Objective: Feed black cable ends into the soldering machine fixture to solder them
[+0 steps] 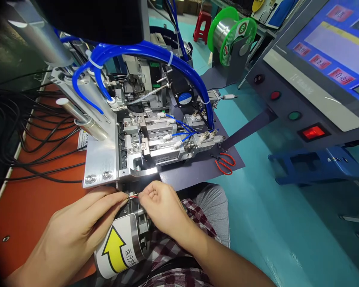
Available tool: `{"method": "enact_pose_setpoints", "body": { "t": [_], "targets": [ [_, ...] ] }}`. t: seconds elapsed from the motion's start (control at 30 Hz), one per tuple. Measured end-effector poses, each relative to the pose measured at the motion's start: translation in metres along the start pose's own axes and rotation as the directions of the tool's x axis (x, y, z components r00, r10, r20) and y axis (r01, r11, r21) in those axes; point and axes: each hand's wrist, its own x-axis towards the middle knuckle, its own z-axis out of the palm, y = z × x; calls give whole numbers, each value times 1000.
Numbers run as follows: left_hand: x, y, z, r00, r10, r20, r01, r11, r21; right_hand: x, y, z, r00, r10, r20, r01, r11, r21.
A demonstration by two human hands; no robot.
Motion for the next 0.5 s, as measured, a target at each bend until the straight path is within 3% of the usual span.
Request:
{"method": "enact_pose_setpoints", "body": {
  "t": [0.1,0.37,0.43,0.5],
  "targets": [
    [1,0,-1,1000,7,2,-7,1000,10,-2,4,1,1000,-16,10,14,990,143],
    [7,1,-4,999,33,-8,-33,999,26,-2,2,5,993,17,119,-45,969,244],
    [7,2,-5,999,53,-6,-53,998,29,-2,-1,4,992,-16,126,-7,983,182],
    [7,2,-5,998,64,10,-65,997,34,-2,-5,1,991,-107,83,107,994,9]
  ]
}}
